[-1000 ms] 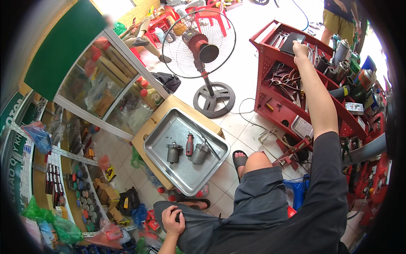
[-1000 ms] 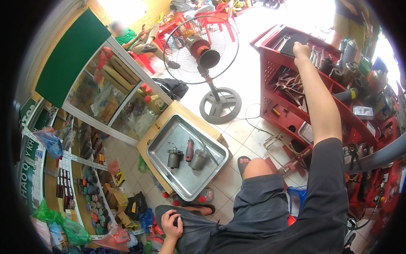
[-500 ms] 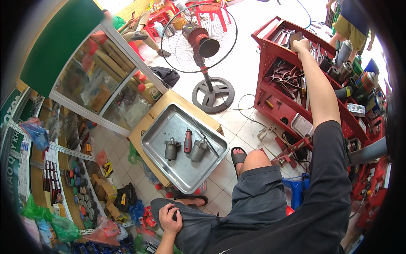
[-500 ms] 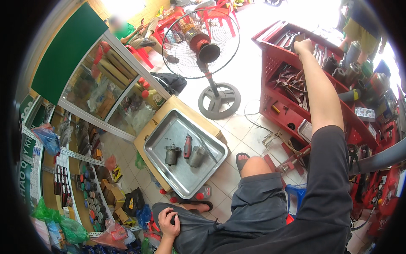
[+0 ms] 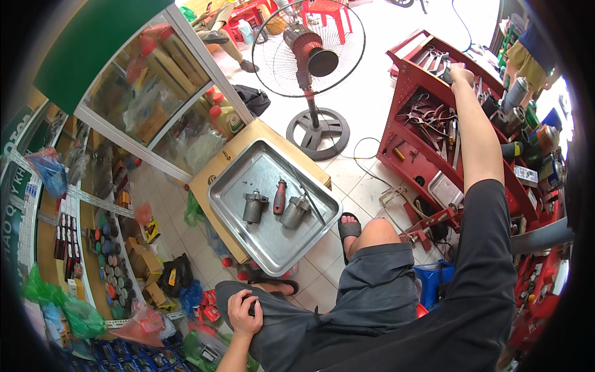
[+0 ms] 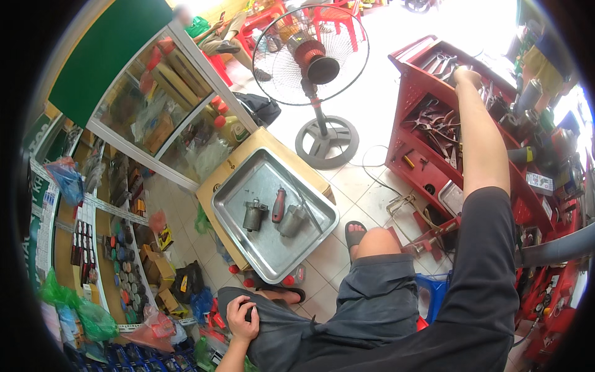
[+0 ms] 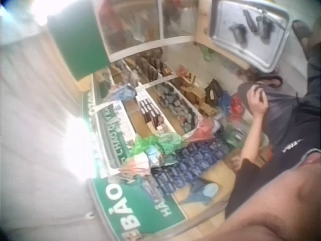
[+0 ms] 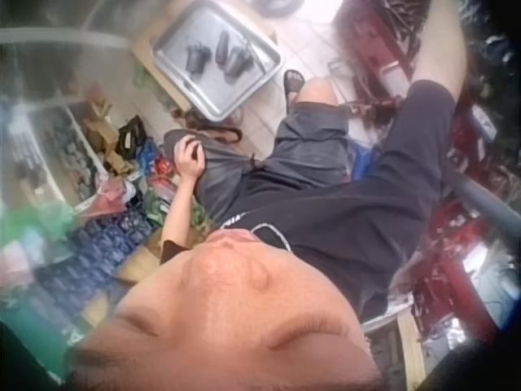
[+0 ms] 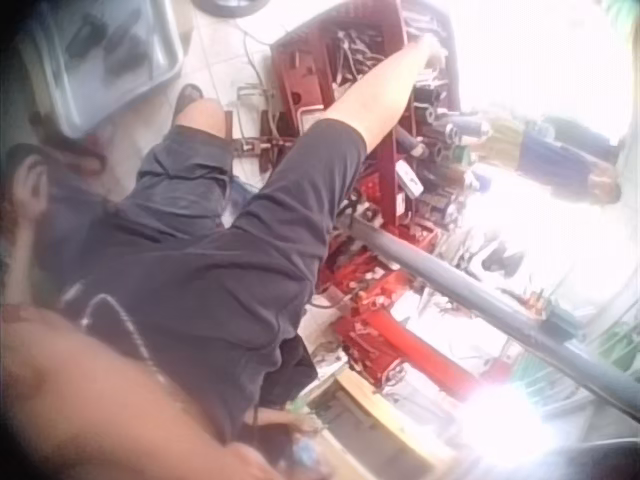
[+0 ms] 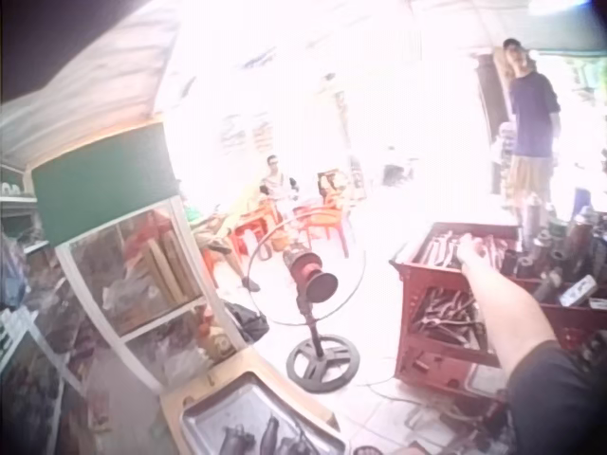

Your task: The person sits on a stool and uses a screwdriver to disassemble a cylindrical mechanical part on a metal tray. They remove small components and place them on the tray, then pick up a second similar part to continue the disassembly process.

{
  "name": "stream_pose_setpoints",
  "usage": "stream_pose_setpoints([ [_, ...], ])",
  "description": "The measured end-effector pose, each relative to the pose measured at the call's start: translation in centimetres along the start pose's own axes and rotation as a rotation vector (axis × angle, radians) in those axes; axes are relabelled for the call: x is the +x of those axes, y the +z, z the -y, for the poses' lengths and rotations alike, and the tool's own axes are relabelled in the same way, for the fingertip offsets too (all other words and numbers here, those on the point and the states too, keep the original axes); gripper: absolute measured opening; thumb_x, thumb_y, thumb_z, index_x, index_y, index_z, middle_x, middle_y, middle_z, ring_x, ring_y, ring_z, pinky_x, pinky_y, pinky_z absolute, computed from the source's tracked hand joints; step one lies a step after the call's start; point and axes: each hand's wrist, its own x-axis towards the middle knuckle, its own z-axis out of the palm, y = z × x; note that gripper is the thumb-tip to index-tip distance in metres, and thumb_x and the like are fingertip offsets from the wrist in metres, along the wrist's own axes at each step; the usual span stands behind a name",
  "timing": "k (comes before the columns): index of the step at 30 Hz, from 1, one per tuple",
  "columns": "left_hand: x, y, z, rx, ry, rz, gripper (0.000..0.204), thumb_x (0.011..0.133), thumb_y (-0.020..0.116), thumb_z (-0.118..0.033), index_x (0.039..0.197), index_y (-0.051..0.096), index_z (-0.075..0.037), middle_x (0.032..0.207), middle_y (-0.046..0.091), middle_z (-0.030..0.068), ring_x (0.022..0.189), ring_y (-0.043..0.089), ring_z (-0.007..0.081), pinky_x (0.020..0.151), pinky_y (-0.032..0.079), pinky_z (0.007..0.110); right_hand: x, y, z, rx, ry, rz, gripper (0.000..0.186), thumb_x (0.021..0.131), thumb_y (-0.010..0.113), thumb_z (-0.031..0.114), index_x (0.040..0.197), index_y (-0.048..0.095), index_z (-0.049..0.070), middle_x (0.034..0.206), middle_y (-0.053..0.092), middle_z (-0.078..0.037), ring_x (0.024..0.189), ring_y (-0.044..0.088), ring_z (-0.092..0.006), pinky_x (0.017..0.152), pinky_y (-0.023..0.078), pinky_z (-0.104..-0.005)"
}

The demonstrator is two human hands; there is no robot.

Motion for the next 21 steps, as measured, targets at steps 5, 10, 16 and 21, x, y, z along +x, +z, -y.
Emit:
stream_pose_setpoints([
  [5, 0.5, 0.8, -0.1, -0.043, 0.013, -0.005, 0.017, 0.075, 0.071, -0.009, 0.092, 0.072, -0.005, 0.110, 0.068, 0.0125, 0.101, 0.064, 0.0348, 0.093, 0.049, 0.045, 4.5, -0.3, -0.6, 0.067, 0.016, 0.015, 0.066, 0.087, 0.069, 0.027, 0.138, 0.057, -0.013, 0.144, 0.060, -0.027, 0.130, 0.062, -0.0373, 0.106, 0.052, -0.0433],
  [10, 0.0, 0.1, -0.3, -0.016, -0.004, -0.001, 0.017, 0.075, 0.071, -0.008, 0.092, 0.072, -0.005, 0.110, 0.068, 0.0124, 0.101, 0.065, 0.0347, 0.093, 0.049, 0.045, 3.4, 1.2, -1.0, -0.083, -0.077, 0.036, 0.067, 0.087, 0.068, 0.031, 0.139, 0.059, -0.009, 0.145, 0.060, -0.026, 0.132, 0.061, -0.0359, 0.110, 0.049, -0.0413],
  [16, 0.2, -0.1, -0.6, -0.001, 0.000, -0.030, 0.016, 0.076, 0.074, -0.008, 0.091, 0.072, -0.005, 0.109, 0.068, 0.0119, 0.098, 0.065, 0.0333, 0.091, 0.050, 0.044, -0.8, 1.0, -2.1, -0.008, -0.503, -0.034, 0.064, 0.083, 0.071, 0.029, 0.140, 0.062, 0.002, 0.147, 0.059, -0.022, 0.135, 0.059, -0.0348, 0.116, 0.044, -0.0419],
  [21, 0.3, -0.8, -0.8, 0.004, -0.016, -0.017, 0.013, 0.078, 0.074, -0.008, 0.091, 0.072, -0.005, 0.109, 0.068, 0.0117, 0.100, 0.066, 0.0334, 0.093, 0.051, 0.043, -12.2, 1.0, -6.9, 0.303, -0.908, 0.088, 0.050, 0.088, 0.064, 0.009, 0.138, 0.062, 0.002, 0.140, 0.063, -0.018, 0.134, 0.058, -0.0331, 0.115, 0.042, -0.0427],
])
